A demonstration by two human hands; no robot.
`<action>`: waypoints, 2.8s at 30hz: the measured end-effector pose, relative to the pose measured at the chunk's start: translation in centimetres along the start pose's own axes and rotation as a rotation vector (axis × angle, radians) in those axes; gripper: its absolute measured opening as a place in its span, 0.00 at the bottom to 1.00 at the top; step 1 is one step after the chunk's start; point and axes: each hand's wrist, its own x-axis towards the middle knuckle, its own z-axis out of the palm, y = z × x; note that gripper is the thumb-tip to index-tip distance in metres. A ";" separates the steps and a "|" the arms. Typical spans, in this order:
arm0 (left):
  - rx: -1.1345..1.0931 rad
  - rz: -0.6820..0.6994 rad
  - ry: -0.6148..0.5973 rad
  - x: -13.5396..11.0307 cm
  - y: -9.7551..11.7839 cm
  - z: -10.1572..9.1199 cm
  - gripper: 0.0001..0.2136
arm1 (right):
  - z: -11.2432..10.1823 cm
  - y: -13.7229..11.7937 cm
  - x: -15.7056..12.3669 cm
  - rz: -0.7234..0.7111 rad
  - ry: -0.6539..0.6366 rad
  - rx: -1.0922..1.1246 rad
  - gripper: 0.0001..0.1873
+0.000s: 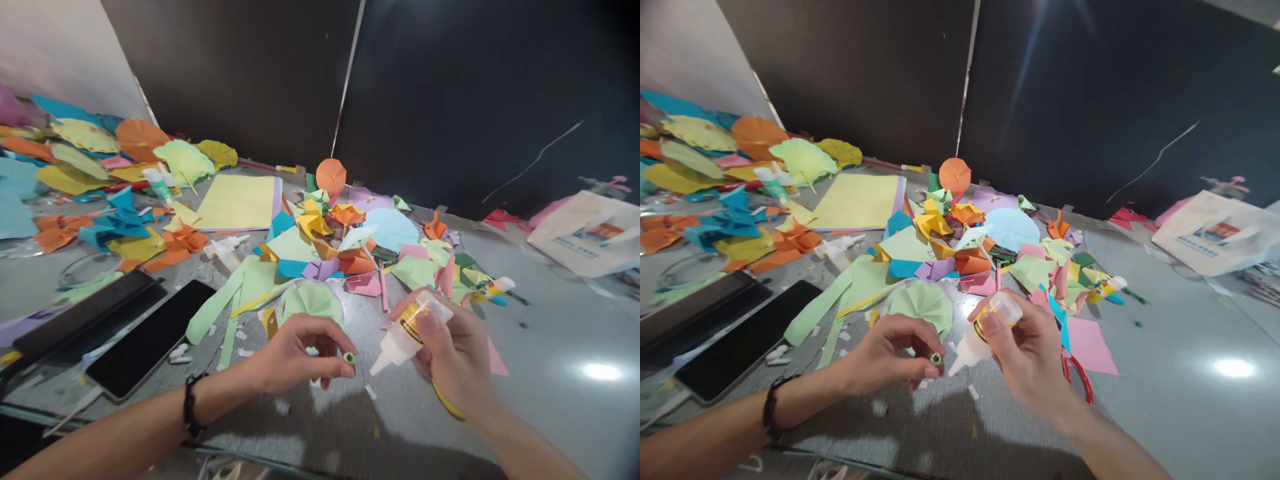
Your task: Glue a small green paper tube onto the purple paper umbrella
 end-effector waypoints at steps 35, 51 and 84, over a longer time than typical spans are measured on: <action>0.036 0.085 -0.044 -0.6 0.8 0.3 0.10 | 2.1 0.8 1.8 0.126 -0.054 0.135 0.28; 0.051 0.057 -0.002 -0.5 0.6 0.3 0.14 | 1.7 0.9 1.7 0.126 -0.041 0.105 0.28; 0.020 0.019 0.003 -0.2 0.4 0.2 0.14 | 2.4 0.2 1.2 0.081 -0.039 0.071 0.27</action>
